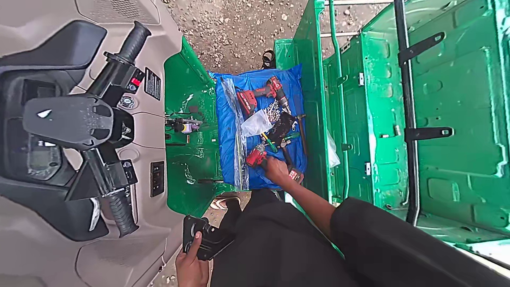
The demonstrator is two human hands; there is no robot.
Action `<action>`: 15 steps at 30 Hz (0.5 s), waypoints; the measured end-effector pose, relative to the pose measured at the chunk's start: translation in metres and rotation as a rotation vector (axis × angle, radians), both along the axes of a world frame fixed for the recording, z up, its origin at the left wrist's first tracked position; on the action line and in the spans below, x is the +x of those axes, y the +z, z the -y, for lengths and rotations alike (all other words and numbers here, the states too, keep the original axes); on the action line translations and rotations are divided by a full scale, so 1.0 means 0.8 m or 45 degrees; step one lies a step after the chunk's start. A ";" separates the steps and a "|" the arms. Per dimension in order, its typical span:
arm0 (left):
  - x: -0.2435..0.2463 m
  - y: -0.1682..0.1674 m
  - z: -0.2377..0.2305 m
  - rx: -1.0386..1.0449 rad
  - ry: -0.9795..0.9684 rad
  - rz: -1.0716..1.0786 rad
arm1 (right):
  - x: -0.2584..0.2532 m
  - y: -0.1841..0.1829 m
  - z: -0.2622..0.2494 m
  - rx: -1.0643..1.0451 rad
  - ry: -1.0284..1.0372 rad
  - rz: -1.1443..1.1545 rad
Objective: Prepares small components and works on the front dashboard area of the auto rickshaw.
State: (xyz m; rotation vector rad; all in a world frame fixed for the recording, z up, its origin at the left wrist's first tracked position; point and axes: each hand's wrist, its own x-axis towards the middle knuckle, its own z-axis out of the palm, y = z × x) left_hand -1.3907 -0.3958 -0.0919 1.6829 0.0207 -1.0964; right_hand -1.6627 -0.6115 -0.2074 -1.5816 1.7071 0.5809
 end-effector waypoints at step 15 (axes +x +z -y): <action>-0.013 -0.004 0.030 -0.026 -0.078 -0.018 | -0.033 -0.009 0.015 -0.064 -0.132 0.194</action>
